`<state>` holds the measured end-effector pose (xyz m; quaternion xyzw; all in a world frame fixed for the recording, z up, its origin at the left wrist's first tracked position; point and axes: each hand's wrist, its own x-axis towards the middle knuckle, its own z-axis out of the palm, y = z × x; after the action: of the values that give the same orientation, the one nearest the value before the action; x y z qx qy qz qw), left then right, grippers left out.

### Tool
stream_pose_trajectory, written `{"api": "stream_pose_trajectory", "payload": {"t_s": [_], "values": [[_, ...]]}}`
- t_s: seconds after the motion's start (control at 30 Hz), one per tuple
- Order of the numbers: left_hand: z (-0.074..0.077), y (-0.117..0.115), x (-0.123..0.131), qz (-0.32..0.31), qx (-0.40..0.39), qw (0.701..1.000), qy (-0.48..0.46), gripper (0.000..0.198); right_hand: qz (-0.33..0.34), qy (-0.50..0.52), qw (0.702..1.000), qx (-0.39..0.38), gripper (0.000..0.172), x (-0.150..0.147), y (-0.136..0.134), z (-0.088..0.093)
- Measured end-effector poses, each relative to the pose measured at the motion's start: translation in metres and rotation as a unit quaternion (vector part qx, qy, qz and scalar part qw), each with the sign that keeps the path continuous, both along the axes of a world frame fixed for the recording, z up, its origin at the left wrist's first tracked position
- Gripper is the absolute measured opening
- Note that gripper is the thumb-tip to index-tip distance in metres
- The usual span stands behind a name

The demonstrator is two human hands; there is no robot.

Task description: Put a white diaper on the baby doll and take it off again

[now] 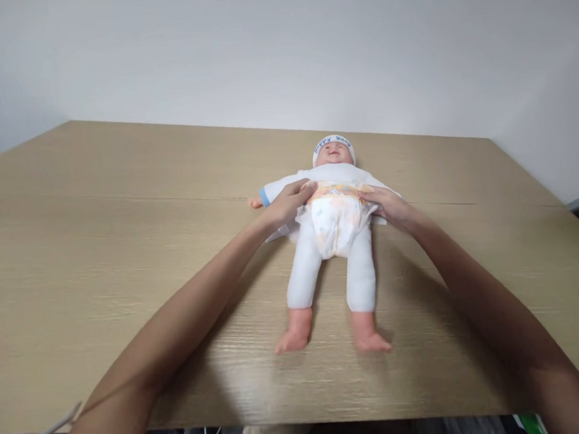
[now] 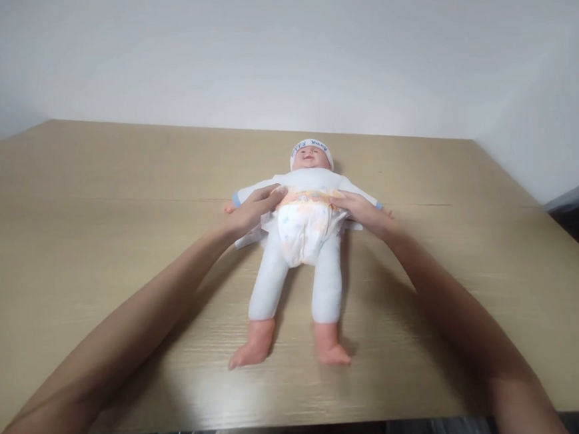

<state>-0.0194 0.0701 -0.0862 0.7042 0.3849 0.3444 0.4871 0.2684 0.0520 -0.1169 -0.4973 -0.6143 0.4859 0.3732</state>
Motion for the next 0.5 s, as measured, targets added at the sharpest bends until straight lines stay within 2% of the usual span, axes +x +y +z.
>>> {"api": "stream_pose_trajectory", "payload": {"t_s": [0.07,0.13,0.2,0.3,0.4,0.5], "values": [[0.0,-0.012,-0.005,-0.001,0.008,1.0,0.03,0.059,0.048,-0.034,0.998,0.003,0.053,0.008,-0.02,0.009],[0.0,-0.018,-0.008,0.021,0.041,0.996,0.077,0.057,0.069,-0.116,0.99,0.048,0.05,0.02,-0.035,0.02],[0.003,-0.019,-0.01,0.063,0.098,0.981,0.153,0.05,0.037,-0.21,0.97,0.117,0.045,0.032,-0.046,0.031],[0.017,-0.018,-0.015,0.131,0.193,0.936,0.263,0.033,-0.082,-0.302,0.925,0.213,0.038,0.044,-0.06,0.038],[0.036,-0.022,-0.015,0.152,0.272,0.912,0.265,0.025,-0.168,-0.343,0.888,0.257,0.031,0.041,-0.081,0.028],[0.046,-0.032,0.001,0.101,0.344,0.908,0.216,0.033,-0.173,-0.358,0.882,0.252,0.026,0.031,-0.102,0.007]]}}
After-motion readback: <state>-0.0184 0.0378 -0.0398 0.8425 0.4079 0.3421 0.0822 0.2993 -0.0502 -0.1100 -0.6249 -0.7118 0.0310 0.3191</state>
